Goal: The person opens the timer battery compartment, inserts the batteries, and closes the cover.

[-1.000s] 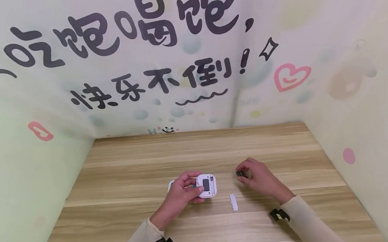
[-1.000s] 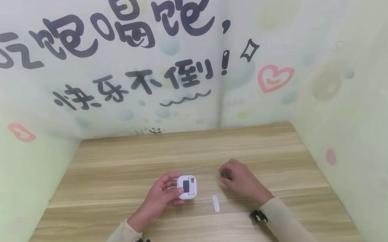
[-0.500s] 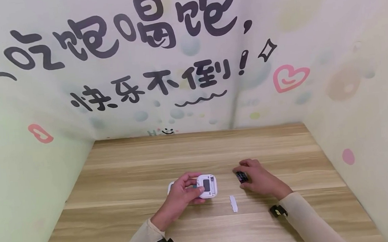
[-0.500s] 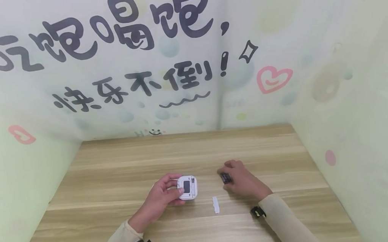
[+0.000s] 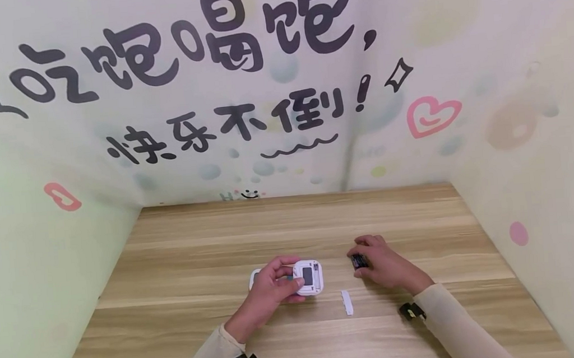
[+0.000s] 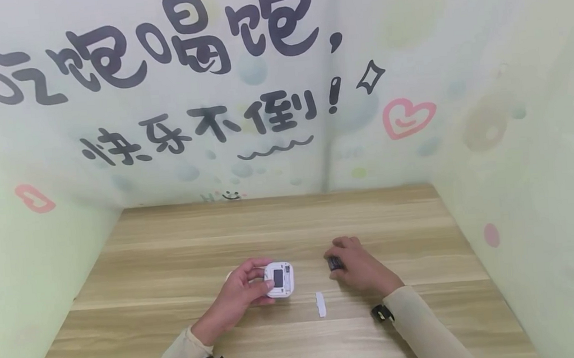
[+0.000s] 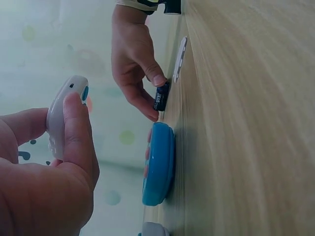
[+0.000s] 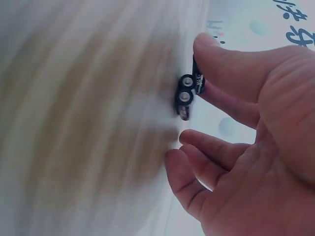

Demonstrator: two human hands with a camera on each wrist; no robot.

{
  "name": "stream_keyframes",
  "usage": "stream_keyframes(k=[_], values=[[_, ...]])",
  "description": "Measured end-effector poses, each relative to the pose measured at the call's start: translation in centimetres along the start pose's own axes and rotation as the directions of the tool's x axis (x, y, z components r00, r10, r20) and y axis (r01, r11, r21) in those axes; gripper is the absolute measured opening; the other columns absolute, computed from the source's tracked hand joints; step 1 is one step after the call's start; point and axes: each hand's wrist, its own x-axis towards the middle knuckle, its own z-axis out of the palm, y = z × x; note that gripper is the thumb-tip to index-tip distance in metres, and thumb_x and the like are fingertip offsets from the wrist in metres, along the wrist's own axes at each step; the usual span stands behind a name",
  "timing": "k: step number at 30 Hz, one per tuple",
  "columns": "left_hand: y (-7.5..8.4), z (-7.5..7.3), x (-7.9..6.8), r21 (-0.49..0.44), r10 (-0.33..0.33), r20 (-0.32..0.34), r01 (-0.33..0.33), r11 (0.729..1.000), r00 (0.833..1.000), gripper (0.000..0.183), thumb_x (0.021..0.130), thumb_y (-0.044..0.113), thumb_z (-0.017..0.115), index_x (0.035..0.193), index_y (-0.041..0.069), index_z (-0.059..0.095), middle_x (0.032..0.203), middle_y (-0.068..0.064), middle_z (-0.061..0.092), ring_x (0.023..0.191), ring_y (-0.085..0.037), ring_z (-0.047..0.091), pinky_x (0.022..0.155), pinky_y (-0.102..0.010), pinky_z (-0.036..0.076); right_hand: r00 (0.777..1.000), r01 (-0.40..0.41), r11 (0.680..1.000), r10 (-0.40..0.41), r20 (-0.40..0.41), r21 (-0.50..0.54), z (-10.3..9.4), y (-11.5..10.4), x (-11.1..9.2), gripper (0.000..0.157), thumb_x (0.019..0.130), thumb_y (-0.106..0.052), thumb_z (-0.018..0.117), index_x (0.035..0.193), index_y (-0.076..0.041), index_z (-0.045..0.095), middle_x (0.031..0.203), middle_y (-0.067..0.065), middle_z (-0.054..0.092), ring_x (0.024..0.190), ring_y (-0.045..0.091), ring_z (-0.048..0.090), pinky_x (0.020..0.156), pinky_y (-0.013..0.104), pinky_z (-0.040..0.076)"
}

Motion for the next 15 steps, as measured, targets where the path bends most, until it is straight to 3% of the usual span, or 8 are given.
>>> stream_keyframes(k=[9, 15], values=[[-0.1, 0.0, 0.2, -0.01, -0.005, 0.0, 0.005, 1.0, 1.0, 0.055, 0.095, 0.0, 0.074, 0.145, -0.001, 0.052, 0.12, -0.015, 0.065, 0.096, -0.02, 0.073, 0.08, -0.038, 0.07, 0.99, 0.11, 0.994, -0.112, -0.09, -0.022, -1.2, -1.5, 0.2, 0.05, 0.093, -0.021, 0.083, 0.136, -0.002, 0.066, 0.14, 0.017, 0.063, 0.13, 0.036, 0.056, 0.11, 0.055, 0.054], [-0.2, 0.2, 0.1, 0.01, -0.01, 0.016, 0.01, 1.0, 1.0, 0.055, 0.096, 0.002, 0.074, 0.146, 0.0, 0.051, 0.119, -0.013, 0.065, 0.097, -0.021, 0.073, 0.081, -0.037, 0.07, 0.988, 0.111, 0.993, -0.106, -0.11, 0.039, -1.4, -2.7, 0.0, 0.052, 0.096, -0.02, 0.079, 0.142, -0.004, 0.062, 0.12, 0.007, 0.073, 0.105, 0.021, 0.069, 0.089, 0.038, 0.064]])
